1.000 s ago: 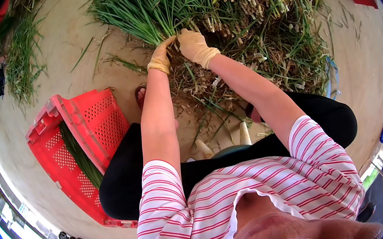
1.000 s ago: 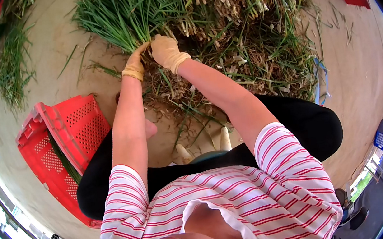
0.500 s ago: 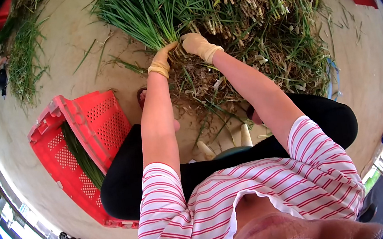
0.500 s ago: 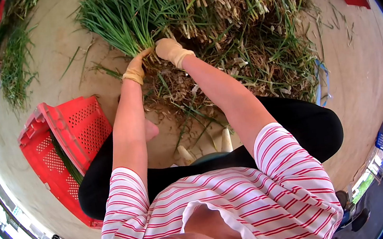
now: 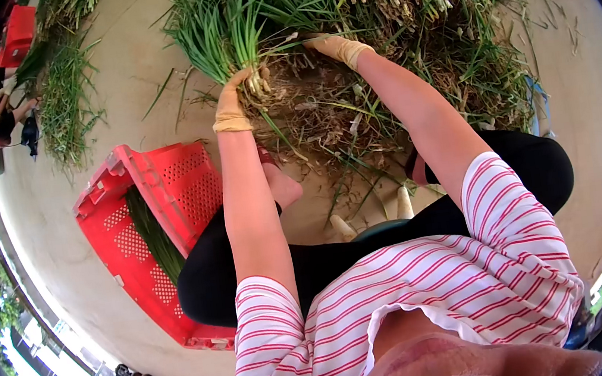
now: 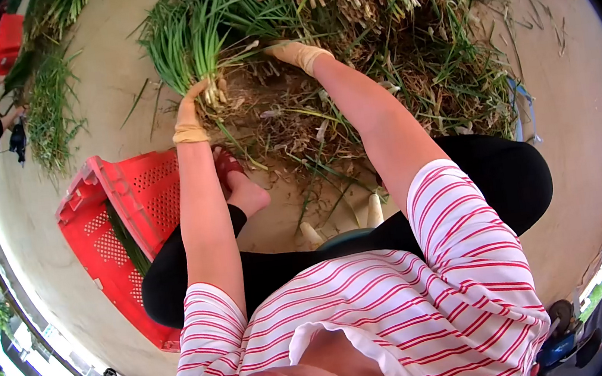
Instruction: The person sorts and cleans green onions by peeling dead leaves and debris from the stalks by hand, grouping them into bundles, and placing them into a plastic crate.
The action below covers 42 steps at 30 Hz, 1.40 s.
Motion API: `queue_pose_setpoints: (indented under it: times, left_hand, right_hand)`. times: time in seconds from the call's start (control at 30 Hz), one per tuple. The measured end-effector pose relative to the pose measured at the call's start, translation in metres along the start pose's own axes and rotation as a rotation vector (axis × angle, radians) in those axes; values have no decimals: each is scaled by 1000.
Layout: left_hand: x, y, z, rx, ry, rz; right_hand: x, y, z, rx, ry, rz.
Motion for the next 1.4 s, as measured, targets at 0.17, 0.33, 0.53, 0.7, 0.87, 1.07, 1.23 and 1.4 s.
queue_pose_setpoints:
  times: [0.17,0.33,0.53,0.7,0.87,1.07,1.23,1.4]
  left_hand:
    - [22,66,-79,142,-147,16]
    - [73,106,-86,86,-405,-117]
    - [74,96,-48,30,-313,-123]
    - [49,113,-31,-337,-294,-142]
    - [47,159,-54,-351,-253,-211]
    - [63,156,-60,-119,-223,-26]
    - [93,136,-15,-138,-425,57]
    - [117,130,67,8,-1859,-383]
  right_hand:
    - [-1,2,17,94,-51,116]
    - [-27,38,33,-181,-589,41]
    - [-40,77,2,-531,-2105,-173]
    - [36,91,-69,-166,-2543,-390]
    - [59,130,-86,-26,-2302,-392]
    - [-10,140,-44,-190,-2026,-484]
    - [-106,162,68,-896,-2026,-200]
    - [-105,181,115,-754,-2153,-653]
Point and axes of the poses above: each hand's wrist, its own y-axis away from the middle knuckle, its own x-axis out of the palm, z = x × y, the point moved 4 cm from there along -y, towards the middle knuckle, and after that the axes turned 15 degrees about z, right-handed, at the moved point
